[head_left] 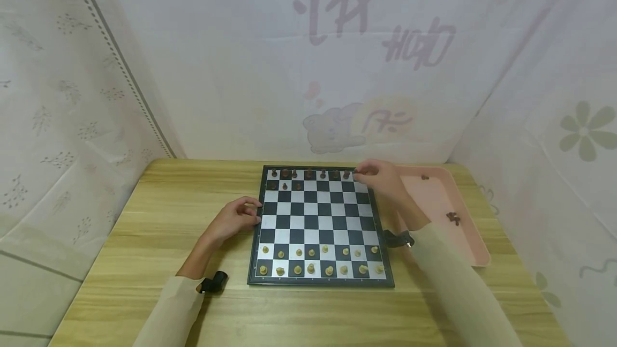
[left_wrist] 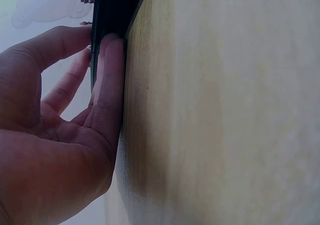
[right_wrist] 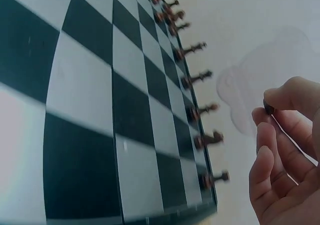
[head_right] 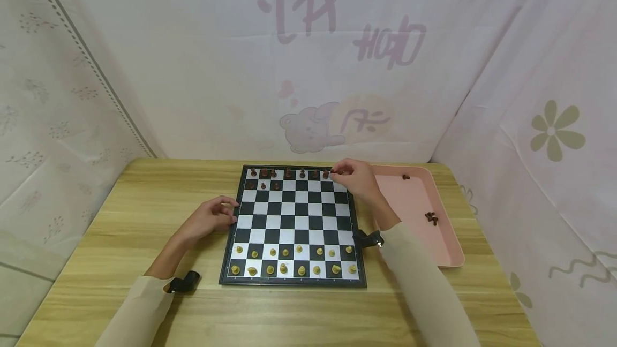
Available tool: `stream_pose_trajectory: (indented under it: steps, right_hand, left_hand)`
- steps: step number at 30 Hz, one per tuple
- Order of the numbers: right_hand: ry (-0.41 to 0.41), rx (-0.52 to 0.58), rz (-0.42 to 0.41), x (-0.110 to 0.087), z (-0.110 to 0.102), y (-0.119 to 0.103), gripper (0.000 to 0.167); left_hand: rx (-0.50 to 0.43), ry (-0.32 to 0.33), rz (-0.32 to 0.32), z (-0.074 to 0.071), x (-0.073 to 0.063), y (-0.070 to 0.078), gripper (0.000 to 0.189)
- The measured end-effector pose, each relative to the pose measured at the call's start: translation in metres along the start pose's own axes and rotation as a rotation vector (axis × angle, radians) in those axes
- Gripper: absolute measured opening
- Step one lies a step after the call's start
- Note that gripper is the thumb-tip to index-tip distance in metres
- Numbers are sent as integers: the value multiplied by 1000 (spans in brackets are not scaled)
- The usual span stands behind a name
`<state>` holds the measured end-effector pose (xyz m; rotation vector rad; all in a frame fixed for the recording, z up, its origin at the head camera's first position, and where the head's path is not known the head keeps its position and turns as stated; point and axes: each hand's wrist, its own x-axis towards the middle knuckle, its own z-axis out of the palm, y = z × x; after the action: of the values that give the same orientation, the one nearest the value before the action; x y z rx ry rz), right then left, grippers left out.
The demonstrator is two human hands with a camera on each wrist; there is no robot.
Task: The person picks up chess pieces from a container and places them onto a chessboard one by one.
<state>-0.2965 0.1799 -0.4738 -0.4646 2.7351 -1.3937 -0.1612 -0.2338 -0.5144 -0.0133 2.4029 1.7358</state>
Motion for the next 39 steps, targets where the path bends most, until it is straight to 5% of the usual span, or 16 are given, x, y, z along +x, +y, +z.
stream_pose_trajectory:
  steps: [14, 23, 39]
  right_hand:
    - [-91, -37, -52, 12, 50, -36, 17]
    - [-112, -93, -125, 23, 76, -39, 9]
    - [-144, -284, -147, 28, 97, -48, 7]
  left_hand:
    - [-30, 1, -23, 0, 2, -2, 37]
    - [-43, -3, -32, 1, 3, -1, 36]
    - [-62, -7, -29, 2, 5, -3, 37]
